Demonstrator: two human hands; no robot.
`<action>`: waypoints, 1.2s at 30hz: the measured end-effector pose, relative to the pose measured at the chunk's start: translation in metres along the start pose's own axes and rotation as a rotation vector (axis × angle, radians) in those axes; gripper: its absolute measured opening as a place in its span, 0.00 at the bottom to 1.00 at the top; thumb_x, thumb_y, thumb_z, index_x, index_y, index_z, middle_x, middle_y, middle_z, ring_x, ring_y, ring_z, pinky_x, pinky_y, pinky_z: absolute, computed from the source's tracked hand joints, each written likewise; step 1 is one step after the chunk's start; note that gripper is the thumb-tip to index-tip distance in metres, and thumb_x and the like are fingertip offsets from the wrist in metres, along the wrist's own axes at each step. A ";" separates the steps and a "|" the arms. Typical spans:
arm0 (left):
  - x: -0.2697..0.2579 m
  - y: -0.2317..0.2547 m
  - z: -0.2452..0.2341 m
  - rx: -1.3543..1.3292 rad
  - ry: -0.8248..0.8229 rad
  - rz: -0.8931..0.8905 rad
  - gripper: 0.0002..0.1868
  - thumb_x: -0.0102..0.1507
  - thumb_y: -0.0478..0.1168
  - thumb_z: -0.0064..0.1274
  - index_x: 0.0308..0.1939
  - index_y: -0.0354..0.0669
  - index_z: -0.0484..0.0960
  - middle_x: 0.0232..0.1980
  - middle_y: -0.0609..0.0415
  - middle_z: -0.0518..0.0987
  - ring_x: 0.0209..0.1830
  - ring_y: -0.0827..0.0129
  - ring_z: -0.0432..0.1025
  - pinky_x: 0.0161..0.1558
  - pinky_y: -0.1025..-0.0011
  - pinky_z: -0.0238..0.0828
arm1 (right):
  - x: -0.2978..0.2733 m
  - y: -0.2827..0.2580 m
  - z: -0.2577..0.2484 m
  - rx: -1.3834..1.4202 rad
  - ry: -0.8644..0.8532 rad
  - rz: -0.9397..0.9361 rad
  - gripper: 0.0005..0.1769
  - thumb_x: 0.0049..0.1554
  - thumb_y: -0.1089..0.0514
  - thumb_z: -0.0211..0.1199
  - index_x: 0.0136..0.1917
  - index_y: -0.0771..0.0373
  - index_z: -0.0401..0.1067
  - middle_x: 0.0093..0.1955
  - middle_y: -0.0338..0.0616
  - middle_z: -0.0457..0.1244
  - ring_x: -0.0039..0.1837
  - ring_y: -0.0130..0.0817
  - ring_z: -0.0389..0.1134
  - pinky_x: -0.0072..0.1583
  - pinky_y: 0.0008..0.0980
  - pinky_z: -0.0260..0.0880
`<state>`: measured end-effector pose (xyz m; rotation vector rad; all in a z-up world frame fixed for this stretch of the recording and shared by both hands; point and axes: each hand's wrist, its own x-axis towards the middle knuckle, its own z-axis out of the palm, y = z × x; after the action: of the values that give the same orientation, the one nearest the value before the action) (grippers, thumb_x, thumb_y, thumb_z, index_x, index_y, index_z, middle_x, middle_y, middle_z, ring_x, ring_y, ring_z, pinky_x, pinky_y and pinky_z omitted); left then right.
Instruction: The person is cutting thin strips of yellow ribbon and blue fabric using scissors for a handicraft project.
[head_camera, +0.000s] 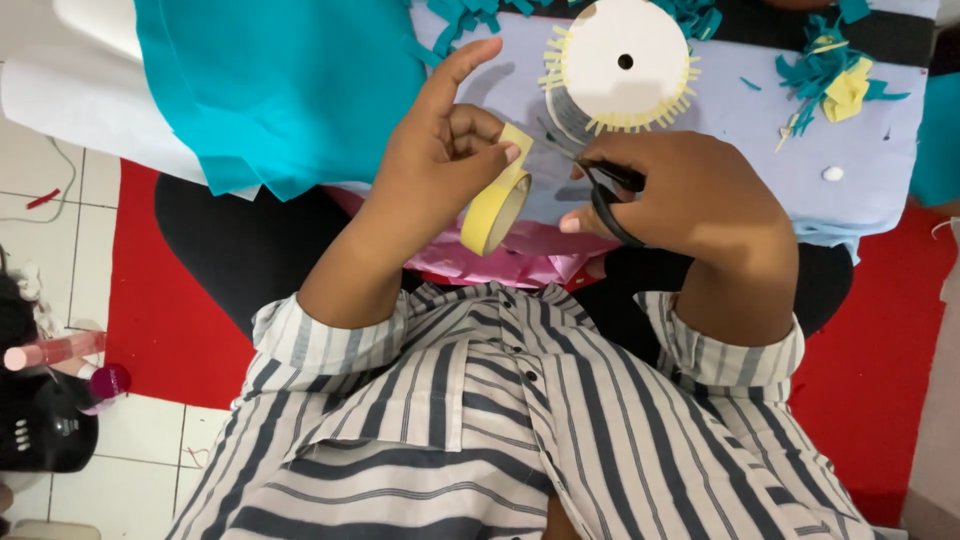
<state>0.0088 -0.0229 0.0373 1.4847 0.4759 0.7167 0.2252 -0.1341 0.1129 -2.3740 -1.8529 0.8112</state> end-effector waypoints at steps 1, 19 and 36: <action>-0.001 0.002 0.003 0.057 0.011 0.008 0.41 0.68 0.22 0.58 0.78 0.55 0.57 0.40 0.52 0.81 0.32 0.80 0.68 0.36 0.83 0.62 | 0.000 0.003 0.003 -0.022 0.005 -0.074 0.35 0.43 0.33 0.71 0.60 0.47 0.77 0.47 0.36 0.71 0.44 0.40 0.69 0.46 0.41 0.63; 0.005 -0.007 0.013 0.241 -0.045 -0.111 0.42 0.62 0.25 0.57 0.77 0.49 0.57 0.38 0.53 0.82 0.33 0.75 0.76 0.36 0.80 0.73 | -0.001 0.006 0.028 0.158 -0.077 0.011 0.30 0.43 0.38 0.73 0.56 0.51 0.77 0.38 0.38 0.70 0.38 0.38 0.66 0.44 0.37 0.60; -0.024 -0.207 0.019 0.148 -0.092 -0.261 0.24 0.61 0.37 0.56 0.61 0.57 0.83 0.40 0.53 0.82 0.39 0.69 0.77 0.42 0.72 0.75 | 0.055 0.105 0.213 0.085 -0.126 0.045 0.27 0.53 0.38 0.61 0.65 0.39 0.75 0.56 0.39 0.72 0.63 0.45 0.71 0.63 0.45 0.70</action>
<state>0.0336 -0.0412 -0.1691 1.5499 0.6496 0.4129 0.2407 -0.1769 -0.1263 -2.3721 -1.7739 1.0450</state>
